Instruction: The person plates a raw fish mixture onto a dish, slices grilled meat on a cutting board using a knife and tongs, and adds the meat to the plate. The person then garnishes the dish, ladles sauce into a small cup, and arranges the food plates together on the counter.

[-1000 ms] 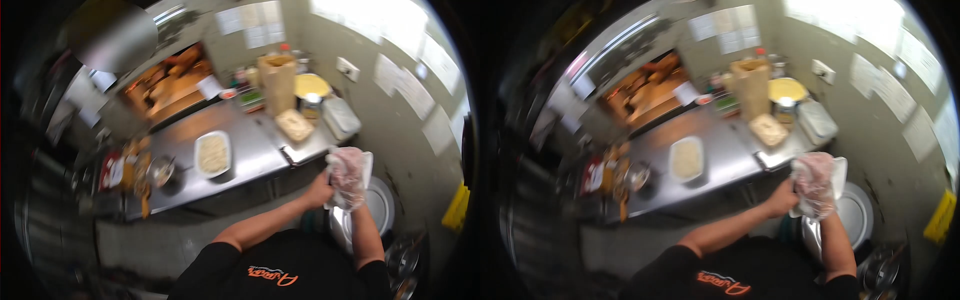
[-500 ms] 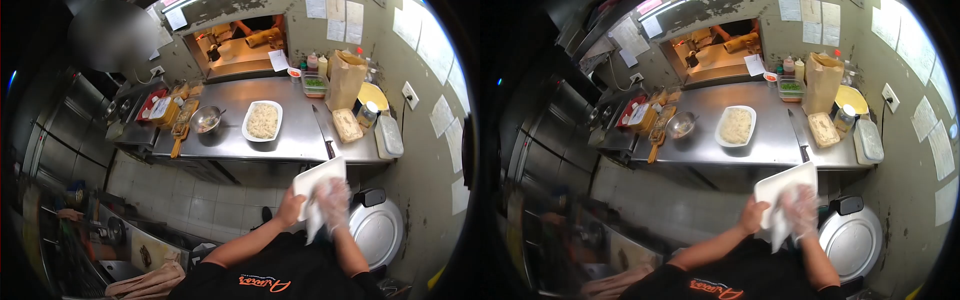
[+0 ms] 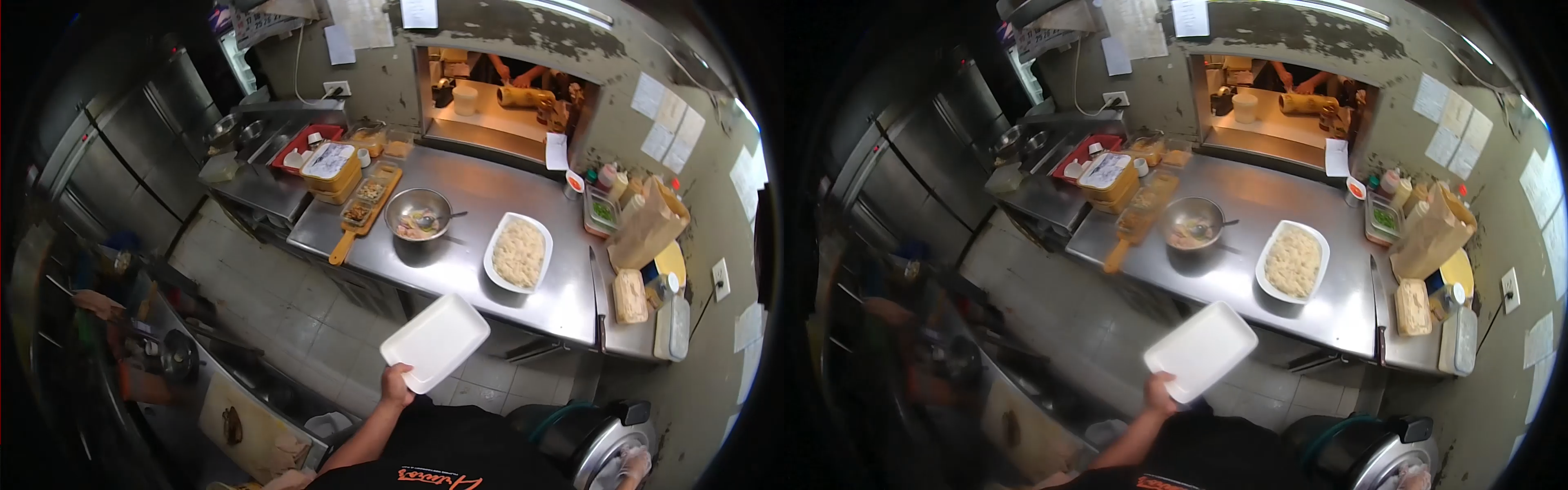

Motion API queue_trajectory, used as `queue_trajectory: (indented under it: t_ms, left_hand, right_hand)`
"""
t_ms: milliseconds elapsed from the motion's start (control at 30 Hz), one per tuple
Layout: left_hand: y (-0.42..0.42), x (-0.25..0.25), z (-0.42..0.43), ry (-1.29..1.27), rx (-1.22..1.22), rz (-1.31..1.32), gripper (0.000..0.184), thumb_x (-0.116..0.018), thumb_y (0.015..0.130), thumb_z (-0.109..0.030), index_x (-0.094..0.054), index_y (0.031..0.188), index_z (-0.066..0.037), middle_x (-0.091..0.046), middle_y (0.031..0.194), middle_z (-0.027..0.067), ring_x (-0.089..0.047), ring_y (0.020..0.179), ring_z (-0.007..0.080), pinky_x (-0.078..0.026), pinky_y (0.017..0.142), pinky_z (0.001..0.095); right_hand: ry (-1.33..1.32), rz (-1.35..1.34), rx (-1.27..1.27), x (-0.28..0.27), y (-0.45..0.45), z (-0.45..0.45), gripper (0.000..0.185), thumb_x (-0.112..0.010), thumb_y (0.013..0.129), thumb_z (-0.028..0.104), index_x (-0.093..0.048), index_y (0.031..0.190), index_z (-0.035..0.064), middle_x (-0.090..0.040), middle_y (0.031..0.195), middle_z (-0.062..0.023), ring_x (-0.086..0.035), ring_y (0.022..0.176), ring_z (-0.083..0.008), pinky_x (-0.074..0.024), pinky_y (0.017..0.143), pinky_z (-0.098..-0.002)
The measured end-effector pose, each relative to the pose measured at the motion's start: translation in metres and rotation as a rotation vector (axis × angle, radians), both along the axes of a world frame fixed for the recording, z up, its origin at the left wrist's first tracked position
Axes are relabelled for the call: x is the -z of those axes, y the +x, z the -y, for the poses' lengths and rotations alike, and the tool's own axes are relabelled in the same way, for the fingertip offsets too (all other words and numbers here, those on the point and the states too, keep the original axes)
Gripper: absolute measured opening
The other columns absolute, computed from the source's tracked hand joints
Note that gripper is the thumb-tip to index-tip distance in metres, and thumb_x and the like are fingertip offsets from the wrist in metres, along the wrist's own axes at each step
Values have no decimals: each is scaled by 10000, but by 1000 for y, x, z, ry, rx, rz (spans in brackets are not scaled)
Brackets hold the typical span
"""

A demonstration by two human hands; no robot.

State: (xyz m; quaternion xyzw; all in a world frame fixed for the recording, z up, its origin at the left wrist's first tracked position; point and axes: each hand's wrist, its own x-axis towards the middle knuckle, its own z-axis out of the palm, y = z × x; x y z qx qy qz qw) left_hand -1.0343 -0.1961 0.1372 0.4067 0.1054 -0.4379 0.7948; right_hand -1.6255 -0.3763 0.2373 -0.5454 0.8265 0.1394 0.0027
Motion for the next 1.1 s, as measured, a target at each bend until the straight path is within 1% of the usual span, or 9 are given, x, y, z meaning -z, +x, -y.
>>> queue_trajectory:
  t_ms: [100,233,300,400,533,767,867,1033,1100]
  left_hand:
    - [58,0,-2,3,-113,3,477,-489,880,-143,-423,1288,96,-571,1193,207,-588,1099,336,-475,952,435]
    - [119,0,-6,30,-215,74,529,-412,996,-349,-412,1315,73,-557,1241,190,-580,1124,318,-477,952,430]
    - [140,0,-2,20,-243,111,579,-360,1015,-423,-408,1325,63,-539,1274,185,-571,1144,313,-477,956,424]
    - [168,17,12,47,-293,72,580,-366,1013,-426,-406,1331,58,-533,1283,180,-567,1148,310,-479,955,421]
    - [190,44,40,41,-332,46,595,-366,1010,-449,-408,1333,49,-535,1283,175,-565,1148,304,-475,955,424]
    - [203,69,97,349,-359,42,672,-376,974,-554,-513,1234,50,-609,1159,159,-606,1072,264,-486,923,393]
    - [225,65,126,752,0,240,748,-394,930,-631,-608,1059,73,-679,886,160,-691,792,266,-573,666,373]
    - [251,59,167,659,587,110,924,-316,830,-797,-602,925,77,-674,747,197,-686,629,260,-551,502,333]
    - [249,20,168,604,282,431,759,-305,906,-704,-563,794,1,-622,632,128,-613,504,215,-478,433,299]
  right_hand:
    - [-658,6,-208,0,73,25,475,-487,941,431,-641,1091,7,-633,1119,-223,-600,1004,-388,-471,881,-450]
    - [-352,1263,-397,-50,341,58,297,-566,899,327,-663,996,64,-636,881,-33,-565,709,-126,-472,655,-284]
    - [208,1404,13,-37,460,86,349,-606,878,332,-621,1086,53,-633,860,-80,-544,643,-108,-463,593,-250]
    - [558,1822,-47,30,588,103,567,-611,910,383,-434,1312,25,-640,964,-159,-612,712,-207,-529,640,-332]
    - [635,1828,135,77,712,147,634,-643,880,409,-392,1310,17,-567,1100,-180,-628,705,-250,-561,596,-336]
    - [640,1679,-298,122,748,232,365,-631,889,331,-566,1107,46,-637,999,-110,-660,847,-239,-578,653,-413]
    - [445,1663,-381,43,743,236,313,-604,867,239,-601,1071,1,-646,958,-125,-662,843,-262,-572,654,-399]
    - [380,1691,-531,-36,742,227,279,-589,847,193,-577,1048,0,-632,845,-99,-619,653,-213,-519,524,-348]
    - [453,1689,-601,-37,743,219,361,-597,830,196,-540,1117,-15,-625,840,-104,-612,631,-210,-513,502,-334]
